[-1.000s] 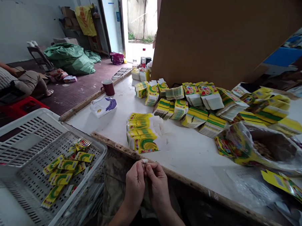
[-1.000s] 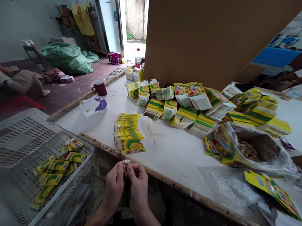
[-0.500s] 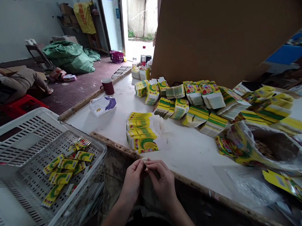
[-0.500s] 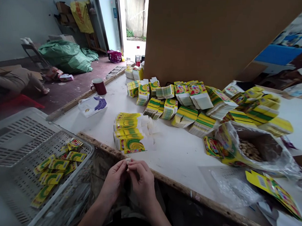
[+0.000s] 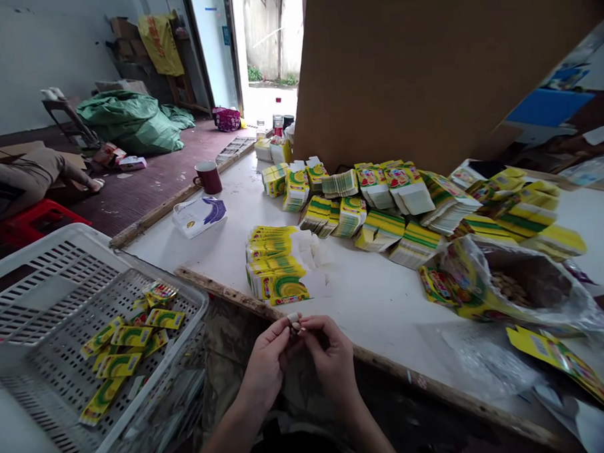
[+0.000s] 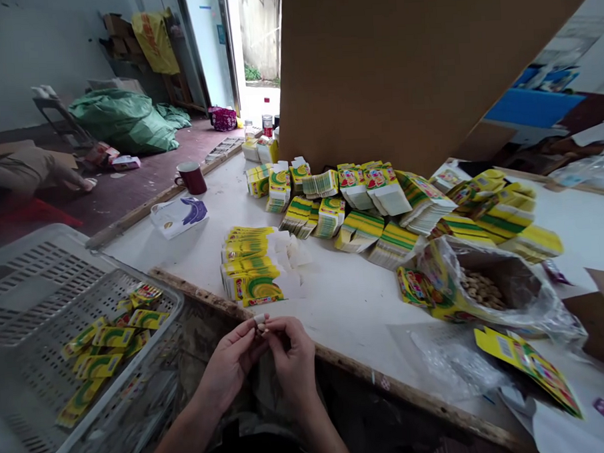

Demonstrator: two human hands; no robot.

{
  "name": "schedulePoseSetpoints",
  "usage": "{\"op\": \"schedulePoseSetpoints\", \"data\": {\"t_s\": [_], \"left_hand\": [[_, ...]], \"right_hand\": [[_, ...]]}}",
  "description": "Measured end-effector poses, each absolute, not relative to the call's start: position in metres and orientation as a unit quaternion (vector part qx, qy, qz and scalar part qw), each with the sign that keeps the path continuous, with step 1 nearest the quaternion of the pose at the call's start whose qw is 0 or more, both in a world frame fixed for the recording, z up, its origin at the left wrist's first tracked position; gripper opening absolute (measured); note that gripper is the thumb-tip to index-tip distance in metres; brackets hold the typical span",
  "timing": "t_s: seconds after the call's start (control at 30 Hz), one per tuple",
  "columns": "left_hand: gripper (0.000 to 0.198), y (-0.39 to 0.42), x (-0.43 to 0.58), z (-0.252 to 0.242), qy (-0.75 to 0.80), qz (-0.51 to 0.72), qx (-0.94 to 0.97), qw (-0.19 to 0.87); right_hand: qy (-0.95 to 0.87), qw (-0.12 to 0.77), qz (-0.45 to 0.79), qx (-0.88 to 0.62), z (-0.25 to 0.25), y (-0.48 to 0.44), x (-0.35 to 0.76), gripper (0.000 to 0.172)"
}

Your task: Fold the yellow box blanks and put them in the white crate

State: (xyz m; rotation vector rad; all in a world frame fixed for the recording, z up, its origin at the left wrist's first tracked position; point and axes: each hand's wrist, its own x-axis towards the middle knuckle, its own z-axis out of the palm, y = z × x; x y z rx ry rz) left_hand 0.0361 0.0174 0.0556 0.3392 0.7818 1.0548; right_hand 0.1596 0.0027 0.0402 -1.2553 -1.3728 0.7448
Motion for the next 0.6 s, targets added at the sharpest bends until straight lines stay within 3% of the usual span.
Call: {"op": "schedulePoseSetpoints", "data": {"t_s": [0.4, 0.6], "left_hand": [[0.036, 0.015, 0.034, 0.057, 0.427, 0.459, 0.162, 0.762], [0.034, 0.020, 0.030, 0.070, 0.479, 0.496, 0.116, 0.715]], "right_hand": [[-0.524, 0.518, 0.311, -0.600, 0.052, -0.007, 0.166, 0.006], [-0.459, 0.359, 0.550, -0.599, 0.028, -0.053, 0.200, 0.003]]}}
